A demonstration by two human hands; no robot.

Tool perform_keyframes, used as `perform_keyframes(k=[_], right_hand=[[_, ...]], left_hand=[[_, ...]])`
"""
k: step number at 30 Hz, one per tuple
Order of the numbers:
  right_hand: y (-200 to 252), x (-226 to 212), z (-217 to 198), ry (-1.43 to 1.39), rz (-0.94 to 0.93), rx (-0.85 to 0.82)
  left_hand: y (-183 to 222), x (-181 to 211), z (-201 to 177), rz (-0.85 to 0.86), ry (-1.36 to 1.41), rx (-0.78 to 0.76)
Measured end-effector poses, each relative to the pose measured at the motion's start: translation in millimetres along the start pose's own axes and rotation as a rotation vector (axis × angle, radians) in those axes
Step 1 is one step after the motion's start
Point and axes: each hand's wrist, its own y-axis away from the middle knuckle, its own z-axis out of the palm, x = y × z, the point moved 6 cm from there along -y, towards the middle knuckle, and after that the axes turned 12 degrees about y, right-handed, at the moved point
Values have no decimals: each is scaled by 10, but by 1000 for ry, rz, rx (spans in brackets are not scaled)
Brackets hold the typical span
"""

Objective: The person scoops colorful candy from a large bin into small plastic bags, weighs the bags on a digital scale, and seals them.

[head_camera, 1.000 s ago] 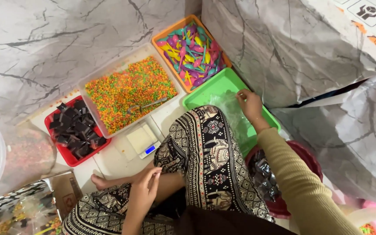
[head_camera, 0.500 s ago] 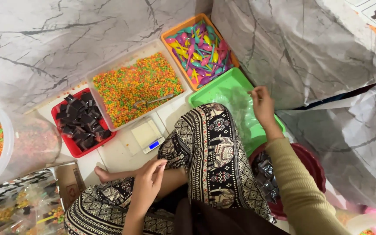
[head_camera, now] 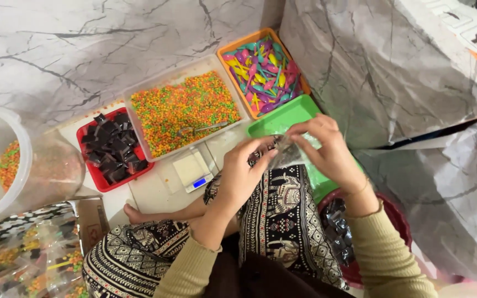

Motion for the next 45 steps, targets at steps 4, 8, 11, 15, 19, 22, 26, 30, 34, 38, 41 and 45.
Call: perform_keyframes(k=[4, 8, 11, 15, 19, 22, 26, 30, 34, 38, 41, 45], right_hand=[[-79, -292, 207, -61, -9, -34], [135, -510, 444, 108, -32, 235], [140, -880, 315, 17, 100, 255], [206, -881, 351, -259, 350, 139], [369, -685, 507, -432, 602, 122], [403, -590, 535, -481, 685, 100], [380, -586, 551, -481, 608, 28], [397, -546, 583, -425, 516, 26], [278, -728, 501, -248, 431, 8], [180, -885, 534, -342, 376, -106], [156, -886, 578, -416, 386, -181], [186, -906, 700, -560, 391, -288]], left_hand=[[182, -218, -102, -177, 151, 88], [410, -554, -220, -404, 403, 292], [510, -591, -242, -457, 593, 455], [541, -519, -143, -374, 606, 454], [510, -251, -109, -303, 495, 416], [519, -206, -134, -264, 418, 380], [529, -218, -200, -299, 430, 337], [578, -314, -212, -319, 477, 297], [536, -212, -336, -289, 442, 304], [462, 47, -422, -126, 158, 247], [445, 41, -449, -105, 109, 235], [515, -254, -514, -234, 296, 324]])
